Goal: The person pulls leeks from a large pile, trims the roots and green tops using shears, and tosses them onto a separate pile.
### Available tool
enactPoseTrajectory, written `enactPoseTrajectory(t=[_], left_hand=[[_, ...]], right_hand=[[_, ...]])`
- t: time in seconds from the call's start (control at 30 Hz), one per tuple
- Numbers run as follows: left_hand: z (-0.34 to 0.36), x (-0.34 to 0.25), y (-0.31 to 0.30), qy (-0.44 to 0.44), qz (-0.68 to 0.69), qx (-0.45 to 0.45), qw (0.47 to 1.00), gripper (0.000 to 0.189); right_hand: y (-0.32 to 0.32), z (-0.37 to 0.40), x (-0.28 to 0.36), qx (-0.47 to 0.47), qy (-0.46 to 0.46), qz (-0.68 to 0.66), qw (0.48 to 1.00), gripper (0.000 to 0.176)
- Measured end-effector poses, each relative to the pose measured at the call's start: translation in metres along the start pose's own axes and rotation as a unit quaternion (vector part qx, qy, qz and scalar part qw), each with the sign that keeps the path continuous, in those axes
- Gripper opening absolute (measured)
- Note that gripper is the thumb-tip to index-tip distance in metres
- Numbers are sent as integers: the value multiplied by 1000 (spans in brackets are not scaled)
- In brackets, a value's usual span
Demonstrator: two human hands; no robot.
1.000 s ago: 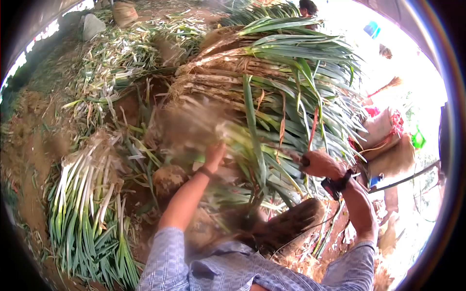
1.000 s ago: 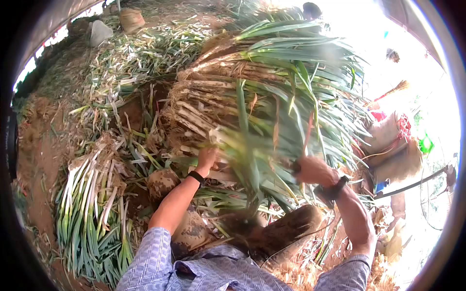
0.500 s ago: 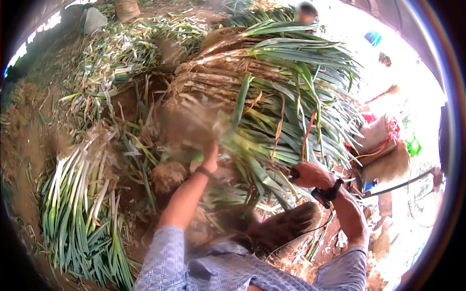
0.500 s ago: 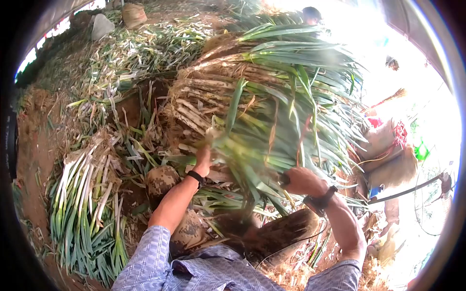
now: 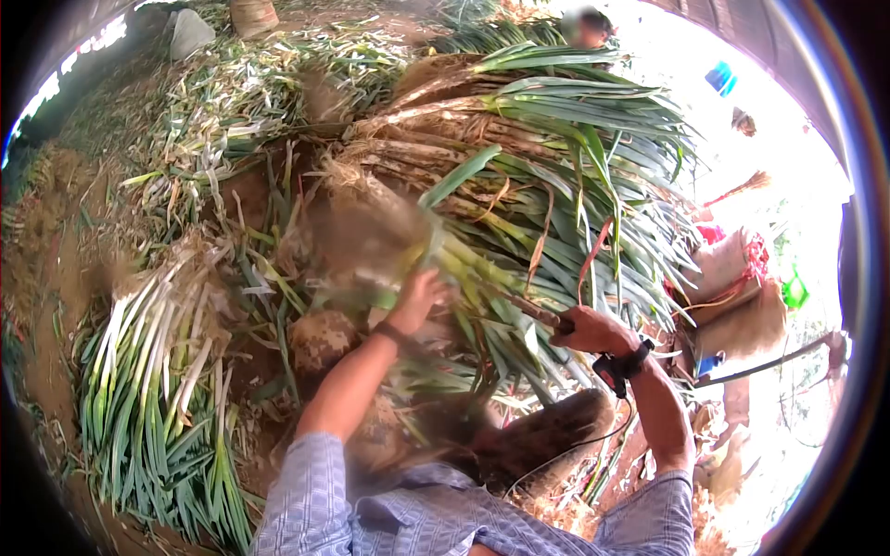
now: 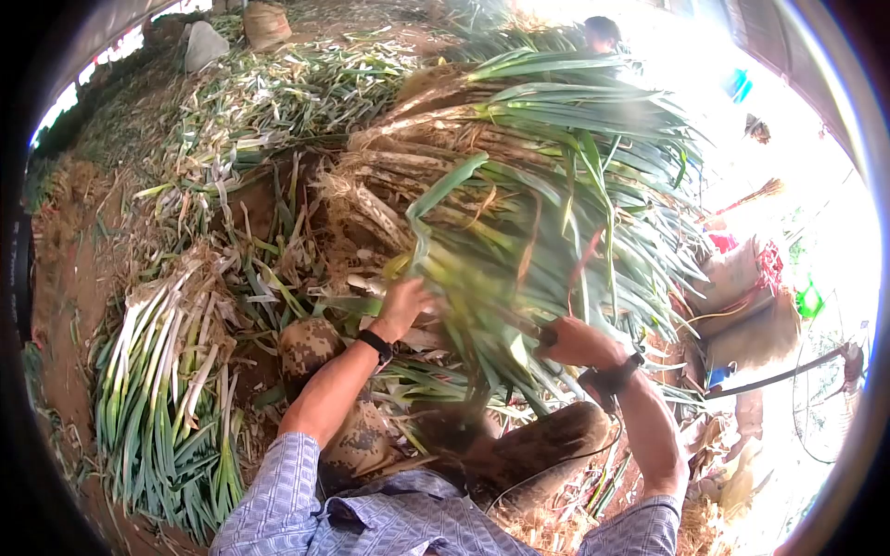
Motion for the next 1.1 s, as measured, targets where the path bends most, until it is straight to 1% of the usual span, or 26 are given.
enactPoseTrajectory(t=[0.07, 0.1, 0.17, 0.27, 0.3, 0.37, 0.4, 0.5, 0.53, 0.57, 0.63, 0.67, 0.77, 0.8, 0.9, 0.93, 0.97, 1.0, 1.03, 1.07, 1.1], left_hand=[[6, 5, 4, 4, -91, 26, 996, 32], [5, 8, 7, -4, -97, 37, 995, 33], [0, 16, 3, -20, -111, 56, 992, 33], [6, 31, -14, -51, -149, -1, 988, 35], [10, 37, -15, -63, -126, -4, 990, 35], [34, 39, 6, -91, -81, -11, 992, 35], [30, 47, -3, -98, -190, 64, 975, 38], [49, 56, 5, -138, -166, 106, 971, 45], [52, 63, -4, -212, -105, 54, 970, 54], [54, 64, -14, -222, -128, 34, 966, 56], [61, 68, -35, -241, -173, -8, 955, 61], [63, 69, -48, -242, -199, -50, 948, 60], [73, 60, -64, -263, -305, -93, 910, 60], [74, 48, -58, -225, -325, -61, 916, 61], [74, 31, -60, -240, -434, -85, 864, 60], [70, 22, -69, -242, -521, -128, 808, 55], [57, 8, -62, -98, -537, -90, 833, 52], [56, -7, -54, 48, -542, -49, 837, 50], [62, -23, -40, 193, -535, -4, 823, 48], [80, -48, -7, 237, -590, -75, 768, 44], [85, -56, 9, 215, -606, -93, 760, 41]], right_hand=[[0, -2, -5, -42, -10, -6, 999, 33], [-2, -1, -7, -64, -15, -9, 998, 33], [2, -1, -7, -55, -16, -11, 998, 33], [16, -5, -8, -33, -26, -1, 999, 32], [19, -6, -8, -22, -31, 4, 999, 31], [28, -6, -7, 2, -39, 9, 999, 30], [30, -5, -7, 3, -40, 2, 999, 31], [37, -5, -3, -31, -73, -35, 996, 35], [41, -7, -3, -31, -68, -37, 997, 36], [44, -10, -1, -34, -75, -32, 996, 36], [52, -19, 4, -41, -91, -22, 995, 35], [50, -24, 12, -83, -118, 3, 990, 34], [56, -36, 23, -71, -99, 27, 992, 33], [54, -39, 29, -71, -97, 32, 992, 33], [39, -43, 51, -105, -85, 42, 990, 31], [34, -45, 56, -121, -86, 34, 988, 31], [34, -50, 58, -109, -74, 33, 991, 31], [33, -56, 60, -97, -62, 31, 993, 32], [36, -61, 59, -86, -49, 28, 995, 32], [42, -71, 59, -112, -58, 42, 991, 35], [45, -73, 63, -93, -67, 56, 992, 35]])
Point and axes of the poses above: each hand's wrist, its own z-axis away from the middle knuckle, its own y-axis out of the palm, x = y × z, the point moved 10 cm from there along -z, towards the middle knuckle, and after that the axes turned 15 degrees about z, right-handed, at the moved point
